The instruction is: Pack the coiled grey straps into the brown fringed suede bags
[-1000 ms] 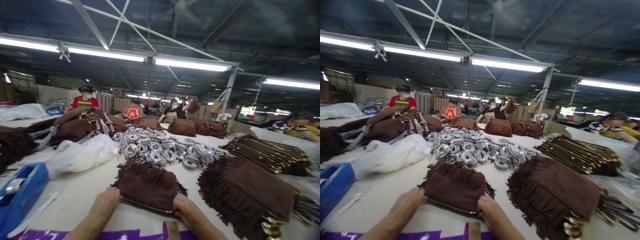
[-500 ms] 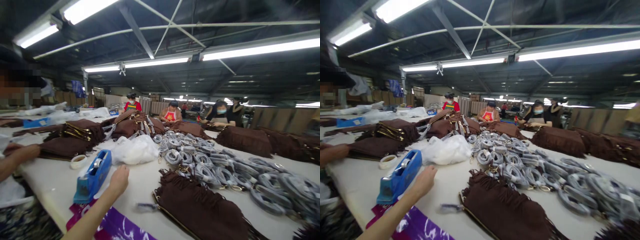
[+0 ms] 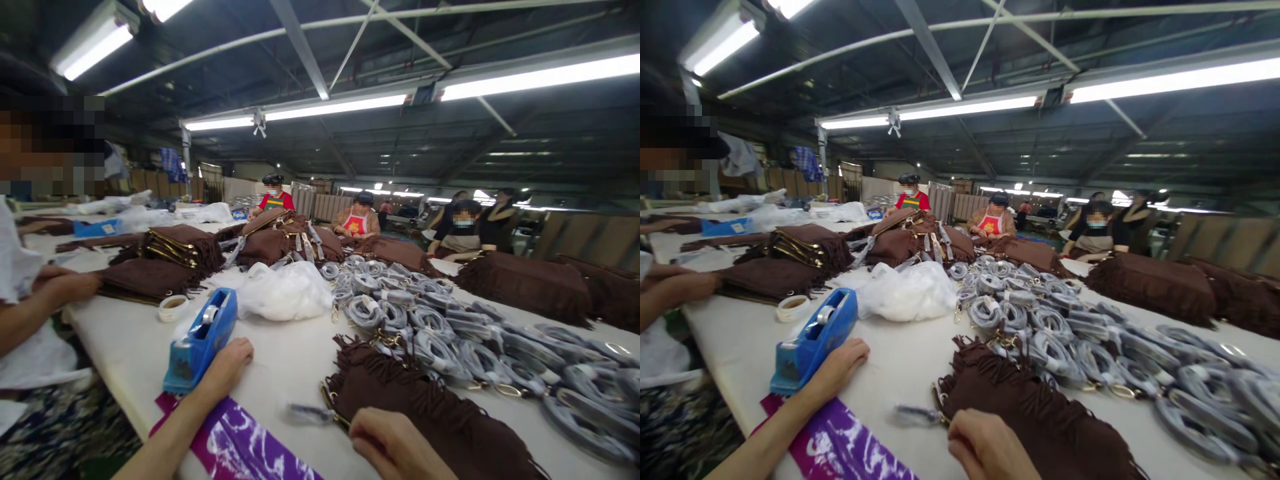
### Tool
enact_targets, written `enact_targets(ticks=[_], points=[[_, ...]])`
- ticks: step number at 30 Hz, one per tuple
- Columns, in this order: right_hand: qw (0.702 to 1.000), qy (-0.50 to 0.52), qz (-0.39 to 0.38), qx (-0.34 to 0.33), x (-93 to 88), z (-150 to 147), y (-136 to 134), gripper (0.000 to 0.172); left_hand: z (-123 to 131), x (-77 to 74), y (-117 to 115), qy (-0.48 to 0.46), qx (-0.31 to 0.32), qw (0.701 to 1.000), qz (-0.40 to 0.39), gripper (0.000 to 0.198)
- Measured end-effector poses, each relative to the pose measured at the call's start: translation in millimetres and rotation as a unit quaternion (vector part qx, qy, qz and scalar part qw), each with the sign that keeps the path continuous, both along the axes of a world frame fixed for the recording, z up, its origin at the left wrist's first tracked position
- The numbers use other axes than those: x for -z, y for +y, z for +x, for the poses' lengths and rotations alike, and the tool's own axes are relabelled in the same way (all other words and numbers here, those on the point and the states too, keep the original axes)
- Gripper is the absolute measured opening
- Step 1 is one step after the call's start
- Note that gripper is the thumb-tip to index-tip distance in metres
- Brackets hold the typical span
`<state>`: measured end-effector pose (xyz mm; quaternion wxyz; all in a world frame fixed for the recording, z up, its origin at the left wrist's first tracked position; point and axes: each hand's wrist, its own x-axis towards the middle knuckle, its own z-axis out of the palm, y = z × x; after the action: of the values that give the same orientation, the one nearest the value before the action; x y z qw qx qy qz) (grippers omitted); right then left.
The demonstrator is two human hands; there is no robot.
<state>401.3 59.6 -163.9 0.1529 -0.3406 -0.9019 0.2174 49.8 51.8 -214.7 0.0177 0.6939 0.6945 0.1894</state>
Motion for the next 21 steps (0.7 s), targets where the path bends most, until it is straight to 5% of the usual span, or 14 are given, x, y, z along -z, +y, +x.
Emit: enact_targets(ticks=[8, 12, 16, 21], points=[[0.997, -0.004, 0.071, 0.004, 9.6, -150, 41, 0.022, -2, 5.6, -2, -0.050, -0.005, 0.998, 0.032, 0.020], [0.994, -0.058, 0.090, 0.017, 20.2, -197, 45, 0.021, -3, 7.6, -2, -0.057, -0.005, 0.998, 0.037, 0.021], [0.985, -0.127, 0.113, 0.026, 23.7, -202, 50, 0.024, -4, 11.2, 1, -0.052, -0.004, 0.998, 0.030, 0.022], [0.975, -0.184, 0.126, 0.027, 15.4, -152, 74, 0.011, -4, 11.3, 3, -0.034, -0.007, 0.999, 0.013, 0.022]])
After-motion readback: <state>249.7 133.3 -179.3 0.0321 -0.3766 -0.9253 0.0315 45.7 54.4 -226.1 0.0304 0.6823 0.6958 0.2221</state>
